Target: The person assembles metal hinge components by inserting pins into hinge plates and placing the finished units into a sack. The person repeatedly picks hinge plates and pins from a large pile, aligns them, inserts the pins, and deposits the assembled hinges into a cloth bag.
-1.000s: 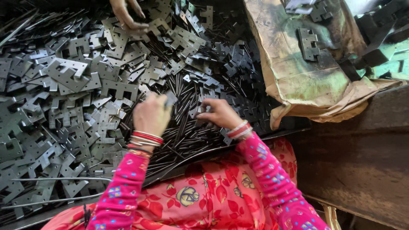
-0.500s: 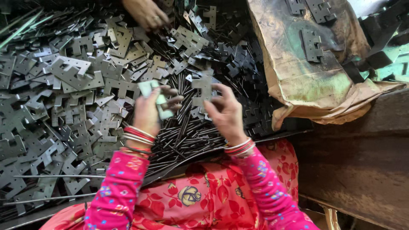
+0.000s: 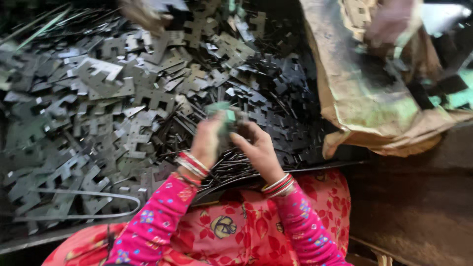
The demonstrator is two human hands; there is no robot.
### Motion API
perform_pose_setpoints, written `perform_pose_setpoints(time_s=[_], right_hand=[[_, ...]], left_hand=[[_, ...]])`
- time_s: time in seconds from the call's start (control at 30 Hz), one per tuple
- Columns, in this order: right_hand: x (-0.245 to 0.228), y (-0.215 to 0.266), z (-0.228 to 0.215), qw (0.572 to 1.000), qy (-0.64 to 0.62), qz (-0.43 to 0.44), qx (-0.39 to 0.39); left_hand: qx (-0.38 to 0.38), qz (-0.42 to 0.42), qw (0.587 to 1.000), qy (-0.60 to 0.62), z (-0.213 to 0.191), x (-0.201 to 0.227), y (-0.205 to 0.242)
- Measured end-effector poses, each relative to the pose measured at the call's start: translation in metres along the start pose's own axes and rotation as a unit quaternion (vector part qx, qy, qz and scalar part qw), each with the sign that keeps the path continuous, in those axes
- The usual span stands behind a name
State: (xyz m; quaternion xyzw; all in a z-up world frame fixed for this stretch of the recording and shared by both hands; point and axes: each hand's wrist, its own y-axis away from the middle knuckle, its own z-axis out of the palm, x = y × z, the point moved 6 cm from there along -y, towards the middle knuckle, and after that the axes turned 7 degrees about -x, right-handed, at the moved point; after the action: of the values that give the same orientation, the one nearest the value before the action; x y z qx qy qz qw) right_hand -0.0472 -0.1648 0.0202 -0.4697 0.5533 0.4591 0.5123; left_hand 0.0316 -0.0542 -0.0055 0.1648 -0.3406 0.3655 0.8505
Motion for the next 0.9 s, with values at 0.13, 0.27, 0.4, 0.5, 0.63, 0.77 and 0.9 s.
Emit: perform_pose_setpoints(time_s=[0.13, 0.27, 0.4, 0.5, 0.63, 0.77, 0.9], right_hand=[[0.033, 0.002, 0.001, 0.982, -0.171, 0.081, 0.002], [0.032, 0.012, -0.009, 0.989, -0.127, 0.078, 0.019], [0.006, 0.015, -0.026, 0.998, -0.037, 0.038, 0.042], [-0.027, 0.014, -0.069, 0.976, 0.172, -0.035, 0.129], [-0.071, -0.01, -0.155, 0.876, 0.373, -0.182, 0.246], [-0.085, -0.054, -0.271, 0.817, 0.438, -0.098, 0.362], [-0.089, -0.059, -0.311, 0.662, 0.659, -0.09, 0.345]], left_hand=[[0.02, -0.038, 0.938, -0.343, -0.008, 0.015, -0.002], [0.2, -0.102, 0.466, -0.856, -0.07, 0.069, 0.012], [0.369, -0.187, 0.336, -0.846, -0.147, 0.107, 0.044], [0.319, -0.206, 0.38, -0.843, -0.181, 0.101, 0.042], [0.247, -0.195, 0.372, -0.873, -0.199, 0.092, 0.04], [0.264, -0.167, 0.475, -0.822, -0.2, 0.096, 0.033], [0.23, -0.075, 0.593, -0.768, -0.174, 0.106, 0.021]])
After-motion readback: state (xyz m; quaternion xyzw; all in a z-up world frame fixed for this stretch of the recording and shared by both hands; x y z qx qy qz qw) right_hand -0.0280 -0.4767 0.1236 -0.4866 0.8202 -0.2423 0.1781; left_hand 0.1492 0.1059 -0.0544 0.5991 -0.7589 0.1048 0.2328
